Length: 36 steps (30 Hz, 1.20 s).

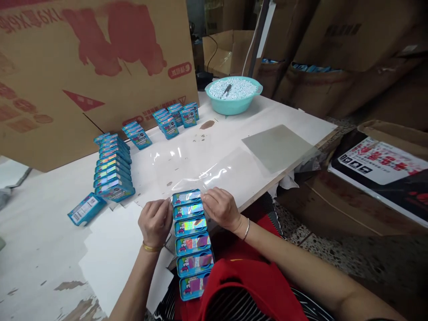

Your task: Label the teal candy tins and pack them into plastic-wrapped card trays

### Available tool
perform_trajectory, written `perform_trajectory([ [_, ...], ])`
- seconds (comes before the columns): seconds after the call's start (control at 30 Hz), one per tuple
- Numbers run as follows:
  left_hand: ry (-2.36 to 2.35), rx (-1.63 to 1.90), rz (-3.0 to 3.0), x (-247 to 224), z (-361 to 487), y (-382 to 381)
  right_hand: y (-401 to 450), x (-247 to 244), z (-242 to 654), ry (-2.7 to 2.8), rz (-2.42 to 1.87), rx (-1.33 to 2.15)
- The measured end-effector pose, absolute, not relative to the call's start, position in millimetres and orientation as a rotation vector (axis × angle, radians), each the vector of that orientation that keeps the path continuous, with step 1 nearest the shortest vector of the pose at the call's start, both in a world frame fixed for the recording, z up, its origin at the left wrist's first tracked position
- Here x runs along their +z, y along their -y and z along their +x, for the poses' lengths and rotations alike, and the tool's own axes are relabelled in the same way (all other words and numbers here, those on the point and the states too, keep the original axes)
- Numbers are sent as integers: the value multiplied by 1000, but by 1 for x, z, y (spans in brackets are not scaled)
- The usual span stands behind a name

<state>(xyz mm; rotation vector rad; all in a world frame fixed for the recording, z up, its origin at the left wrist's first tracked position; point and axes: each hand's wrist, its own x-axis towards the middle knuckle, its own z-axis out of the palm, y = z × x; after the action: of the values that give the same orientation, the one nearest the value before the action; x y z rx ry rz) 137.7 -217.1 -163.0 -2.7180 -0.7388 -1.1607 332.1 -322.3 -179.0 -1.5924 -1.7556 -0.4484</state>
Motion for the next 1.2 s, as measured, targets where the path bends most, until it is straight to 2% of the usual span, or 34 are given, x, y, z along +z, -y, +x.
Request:
perform_trajectory([
  [0.1, 740, -1283, -2668, -163, 140, 215, 320, -180, 334, 1752, -1559, -452],
  [0.27, 568, -1259, -2682, -164, 138, 218, 324, -185, 334, 1729, -1457, -383],
  [0.47, 674, -1409, -2635, -163, 140, 218, 325, -187, 336, 1724, -1383, -405],
  [0.73, 492, -1296, -2627, -175, 131, 217, 329, -193, 332, 1719, -1368, -347],
  [0.97, 584, -1296, -2665, -189, 129, 210, 316, -209, 326, 1445, -1799, -132],
  [1.2, 599, -1343, -2733, -189, 126, 214, 310, -203, 331, 1580, -1984, -72],
])
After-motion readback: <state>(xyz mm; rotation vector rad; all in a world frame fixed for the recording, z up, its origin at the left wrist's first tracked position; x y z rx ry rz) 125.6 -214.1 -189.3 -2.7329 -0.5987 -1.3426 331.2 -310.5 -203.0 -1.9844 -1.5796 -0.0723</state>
